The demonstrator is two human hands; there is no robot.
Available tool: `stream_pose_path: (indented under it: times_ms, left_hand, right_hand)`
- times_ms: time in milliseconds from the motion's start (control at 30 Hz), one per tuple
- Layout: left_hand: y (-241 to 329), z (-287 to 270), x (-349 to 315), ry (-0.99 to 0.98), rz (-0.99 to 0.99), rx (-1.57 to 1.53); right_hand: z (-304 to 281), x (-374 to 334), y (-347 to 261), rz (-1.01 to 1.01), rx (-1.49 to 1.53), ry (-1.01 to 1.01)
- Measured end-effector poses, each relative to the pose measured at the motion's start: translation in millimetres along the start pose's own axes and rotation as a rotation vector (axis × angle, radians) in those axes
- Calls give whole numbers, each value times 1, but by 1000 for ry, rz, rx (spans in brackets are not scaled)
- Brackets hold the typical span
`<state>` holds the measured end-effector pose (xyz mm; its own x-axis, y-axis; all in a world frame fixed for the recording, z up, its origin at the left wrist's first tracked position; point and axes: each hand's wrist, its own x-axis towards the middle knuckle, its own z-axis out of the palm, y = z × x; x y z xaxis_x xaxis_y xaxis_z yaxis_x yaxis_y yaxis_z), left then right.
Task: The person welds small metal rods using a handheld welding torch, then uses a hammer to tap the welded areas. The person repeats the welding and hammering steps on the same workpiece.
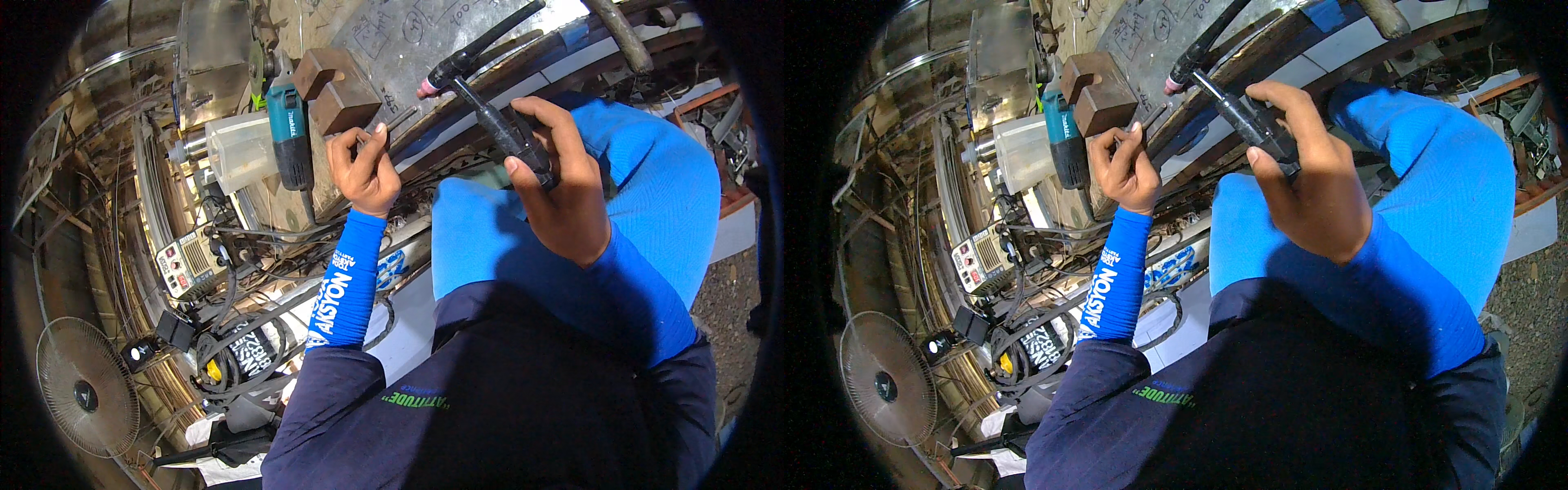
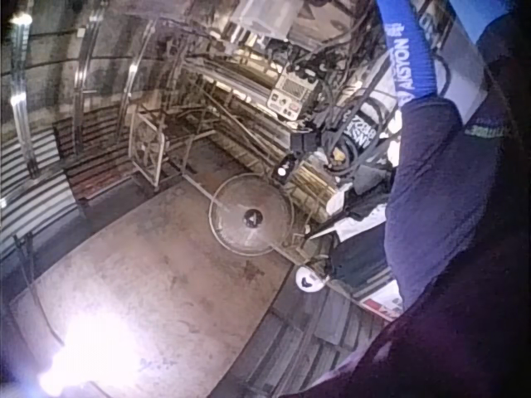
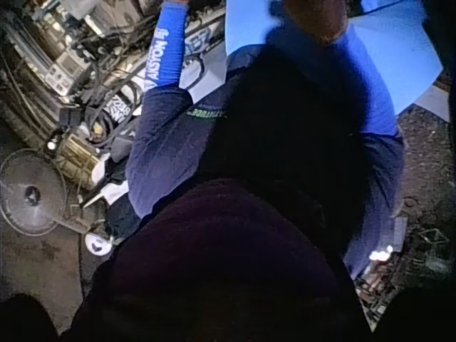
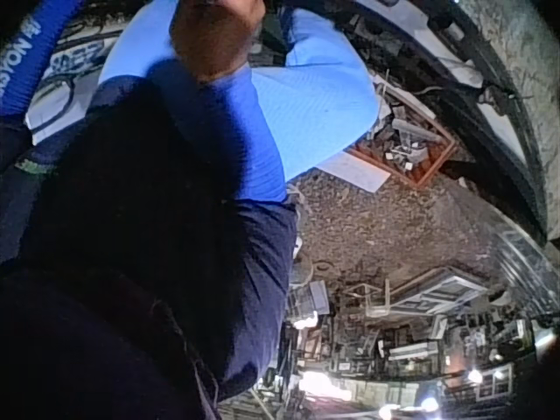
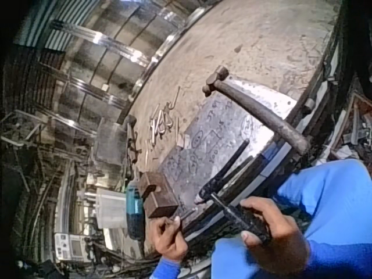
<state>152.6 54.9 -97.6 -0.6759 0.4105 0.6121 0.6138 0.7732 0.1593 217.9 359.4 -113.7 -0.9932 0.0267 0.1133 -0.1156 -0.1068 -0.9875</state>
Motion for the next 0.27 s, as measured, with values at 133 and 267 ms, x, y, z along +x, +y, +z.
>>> stream_pose_path:
  times_ms: [133, 267]
  left_hand:
    - [0, 0, 0, -1, 0, 1]
    - [0, 0, 0, -1, 1, 5]
  right_hand:
    - [-1, 0, 1, 25, -9, -30]
    - [0, -1, -2, 79, 8, -69]
